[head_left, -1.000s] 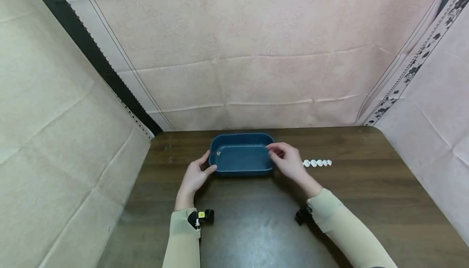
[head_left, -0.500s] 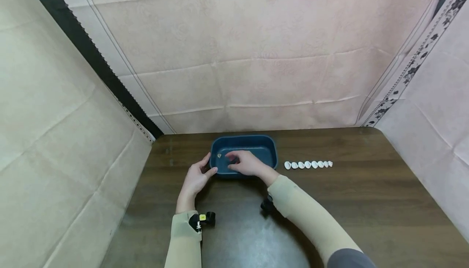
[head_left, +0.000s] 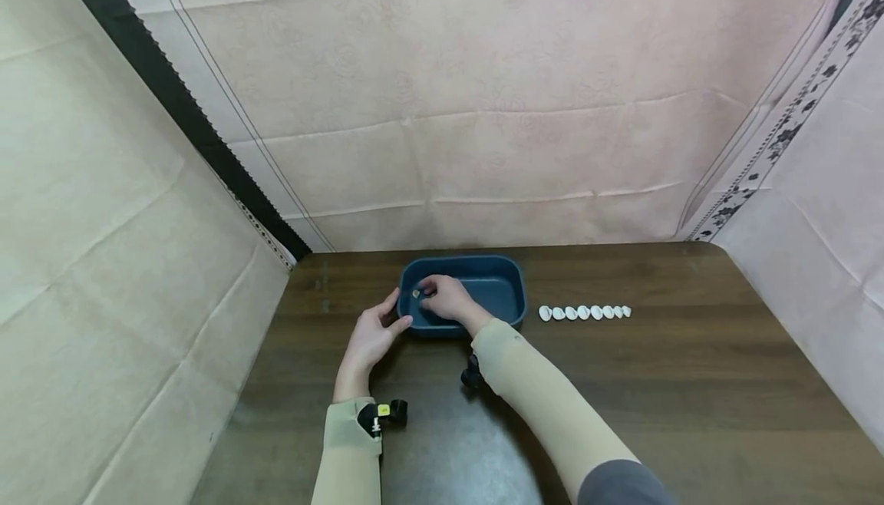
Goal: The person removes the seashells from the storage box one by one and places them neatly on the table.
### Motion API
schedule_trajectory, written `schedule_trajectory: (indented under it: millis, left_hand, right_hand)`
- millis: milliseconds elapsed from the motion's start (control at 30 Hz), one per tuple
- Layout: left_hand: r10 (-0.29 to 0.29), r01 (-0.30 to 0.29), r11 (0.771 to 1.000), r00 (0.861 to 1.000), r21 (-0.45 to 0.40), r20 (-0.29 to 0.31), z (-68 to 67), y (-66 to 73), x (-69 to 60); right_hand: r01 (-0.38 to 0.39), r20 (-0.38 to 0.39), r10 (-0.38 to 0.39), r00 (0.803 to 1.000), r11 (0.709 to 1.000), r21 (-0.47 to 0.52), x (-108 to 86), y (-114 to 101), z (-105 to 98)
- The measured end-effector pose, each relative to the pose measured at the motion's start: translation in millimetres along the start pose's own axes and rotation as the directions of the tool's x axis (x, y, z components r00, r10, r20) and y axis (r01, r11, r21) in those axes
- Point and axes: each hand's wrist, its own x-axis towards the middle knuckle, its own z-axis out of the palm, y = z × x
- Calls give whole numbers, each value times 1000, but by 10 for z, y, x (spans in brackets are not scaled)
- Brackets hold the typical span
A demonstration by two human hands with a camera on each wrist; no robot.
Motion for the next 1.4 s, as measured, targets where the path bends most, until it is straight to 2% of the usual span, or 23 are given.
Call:
schedule_trajectory:
  millis: [167, 300, 433, 633, 800, 1067, 1200, 1400]
  left_hand:
    - [5, -5, 1000, 1000, -7, 1, 18, 22, 13]
    - [15, -15, 1000, 1000, -9, 10, 39, 45, 24]
    - [20, -20, 1000, 1000, -11, 9, 58, 62, 29]
    - [24, -24, 1000, 1000, -2, 5, 59, 75, 32]
    - [16, -16, 1000, 1000, 15, 4, 45, 69, 35]
    - [0, -1, 1000, 1000, 16, 11, 22, 58, 13]
    - [2, -3, 1000, 1000, 15, 15, 10, 47, 7]
    - [-2, 2, 1000, 1000, 15, 10, -15, 10, -6]
  right_hand:
    - [-10, -23, 9, 1000, 998, -62, 56, -13, 34]
    - [-18, -31, 14, 999, 988, -157, 79, -14, 28]
    - [-31, -31, 25, 999, 979, -200, 87, -16, 8]
    - [-69, -37, 63, 997, 981, -180, 104, -8, -4]
    - [-70, -46, 63, 997, 983, -168, 109, 1, -6]
    - [-120, -55, 116, 992, 991, -55, 90, 27, -32]
    - [-95, -53, 93, 994, 995, -42, 65, 48, -51]
    - [-14, -53, 15, 999, 1000, 18, -5, 69, -120]
